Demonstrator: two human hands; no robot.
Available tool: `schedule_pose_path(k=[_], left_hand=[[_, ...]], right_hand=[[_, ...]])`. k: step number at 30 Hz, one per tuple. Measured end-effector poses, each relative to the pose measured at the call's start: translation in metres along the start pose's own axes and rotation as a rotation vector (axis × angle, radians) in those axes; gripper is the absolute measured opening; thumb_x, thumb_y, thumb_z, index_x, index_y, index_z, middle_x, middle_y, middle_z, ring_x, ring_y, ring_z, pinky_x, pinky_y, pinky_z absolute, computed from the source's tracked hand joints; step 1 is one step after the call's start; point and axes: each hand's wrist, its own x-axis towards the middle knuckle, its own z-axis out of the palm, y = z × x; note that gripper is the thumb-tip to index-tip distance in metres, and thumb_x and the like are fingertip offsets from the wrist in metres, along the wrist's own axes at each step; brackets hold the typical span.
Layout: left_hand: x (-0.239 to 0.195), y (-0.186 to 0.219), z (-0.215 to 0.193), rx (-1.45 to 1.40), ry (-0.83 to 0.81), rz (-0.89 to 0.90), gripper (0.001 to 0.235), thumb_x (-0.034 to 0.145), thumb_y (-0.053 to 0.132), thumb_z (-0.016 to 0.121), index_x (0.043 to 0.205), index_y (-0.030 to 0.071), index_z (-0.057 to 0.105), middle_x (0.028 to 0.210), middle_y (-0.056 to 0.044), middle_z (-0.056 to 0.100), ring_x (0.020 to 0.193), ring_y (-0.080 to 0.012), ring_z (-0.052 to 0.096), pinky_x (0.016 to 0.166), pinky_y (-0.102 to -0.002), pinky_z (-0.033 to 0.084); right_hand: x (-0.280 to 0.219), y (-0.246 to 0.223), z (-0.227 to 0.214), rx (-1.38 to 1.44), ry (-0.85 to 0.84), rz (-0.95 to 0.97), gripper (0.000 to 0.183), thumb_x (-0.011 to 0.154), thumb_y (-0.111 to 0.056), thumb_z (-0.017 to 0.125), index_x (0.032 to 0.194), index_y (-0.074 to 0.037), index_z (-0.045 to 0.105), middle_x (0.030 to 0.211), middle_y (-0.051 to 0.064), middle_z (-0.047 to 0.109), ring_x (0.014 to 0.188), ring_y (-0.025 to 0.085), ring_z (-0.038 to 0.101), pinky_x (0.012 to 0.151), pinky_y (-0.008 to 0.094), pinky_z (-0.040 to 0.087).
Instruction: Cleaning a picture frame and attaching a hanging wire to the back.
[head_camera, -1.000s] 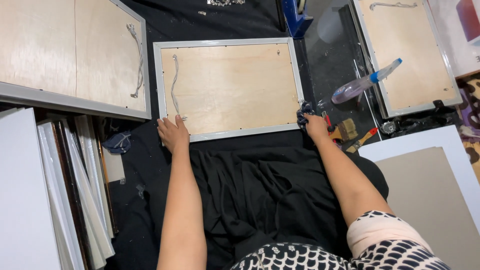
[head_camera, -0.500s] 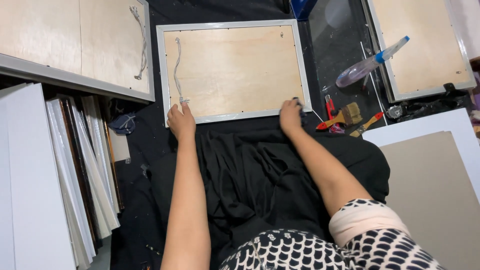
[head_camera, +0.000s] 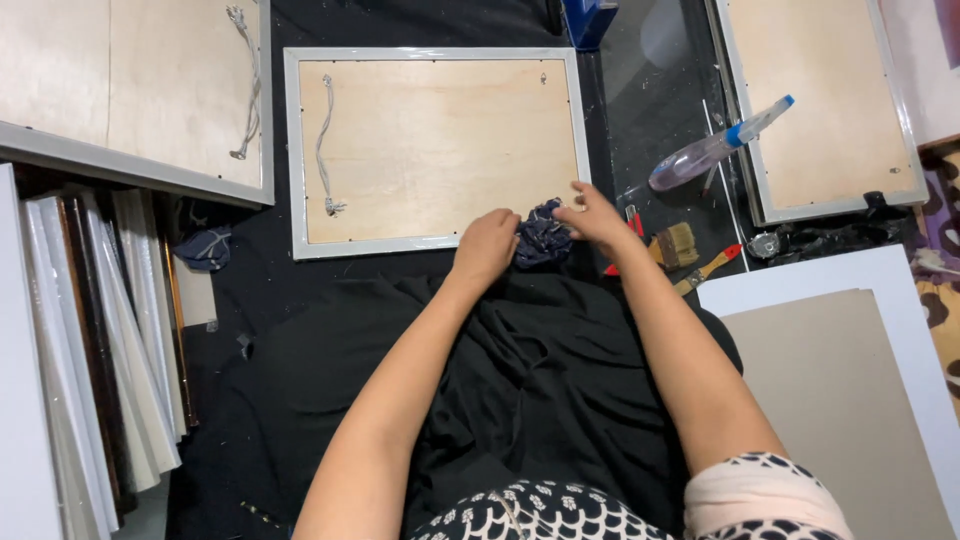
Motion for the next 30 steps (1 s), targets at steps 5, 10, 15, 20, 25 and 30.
schedule_pose_path(k=[5,10,15,20,25,30], left_hand=[[0.015,0.035,0.004,0.08,-0.363,0.099,0.079,0.089,0.037,0.075,0.158,0.023,0.039,0.16,-0.015,0.039,0.145,-0.0336,0.045,0.117,-0.048,0.04],[0.032,0.029,0.117,0.176,-0.047,0.262,0.043,0.098,0.018,0.066,0.141,0.012,0.058,0.145,-0.017,0.057,0.134,-0.0347,0.057,0.108,-0.042,0.051],[0.069,0.056,0.166,0.177,0.211,0.388,0.019,0.095,0.016,0.064,0.112,0.014,0.072,0.117,-0.01,0.072,0.115,-0.0287,0.069,0.096,-0.035,0.057],[0.082,0.084,0.173,0.17,0.256,0.443,0.018,0.097,0.017,0.061,0.113,0.015,0.07,0.119,-0.009,0.07,0.117,-0.0271,0.067,0.098,-0.035,0.056],[0.06,0.05,0.127,0.177,0.182,0.514,0.027,0.098,0.016,0.062,0.123,0.009,0.069,0.129,-0.014,0.069,0.123,-0.0298,0.065,0.101,-0.037,0.054],[0.021,-0.016,0.053,0.292,-0.017,0.627,0.032,0.101,0.015,0.057,0.131,0.007,0.066,0.138,-0.014,0.064,0.128,-0.0304,0.061,0.104,-0.036,0.052]], right_hand=[[-0.002,0.013,-0.055,0.05,0.244,-0.026,0.047,0.096,-0.023,0.071,0.138,-0.005,0.059,0.132,0.023,0.054,0.121,0.037,0.059,0.081,0.043,0.063],[0.019,0.032,-0.059,0.132,0.291,0.098,0.033,0.094,-0.025,0.074,0.125,-0.012,0.071,0.118,0.015,0.066,0.112,0.031,0.067,0.082,0.044,0.064],[0.012,-0.016,-0.057,0.192,0.357,-0.04,0.028,0.096,-0.019,0.071,0.123,-0.011,0.072,0.114,0.014,0.071,0.109,0.024,0.067,0.089,0.034,0.061],[0.031,0.009,-0.061,0.148,0.389,0.001,0.026,0.095,-0.019,0.069,0.12,-0.011,0.074,0.105,0.012,0.073,0.097,0.018,0.068,0.082,0.031,0.062],[0.025,0.005,-0.065,0.168,0.387,0.008,0.027,0.095,-0.018,0.068,0.119,-0.008,0.073,0.103,0.012,0.073,0.096,0.017,0.067,0.082,0.029,0.061],[0.035,0.016,-0.061,0.097,0.315,-0.021,0.027,0.095,-0.018,0.068,0.12,-0.007,0.073,0.098,0.014,0.072,0.095,0.021,0.069,0.081,0.032,0.062]])
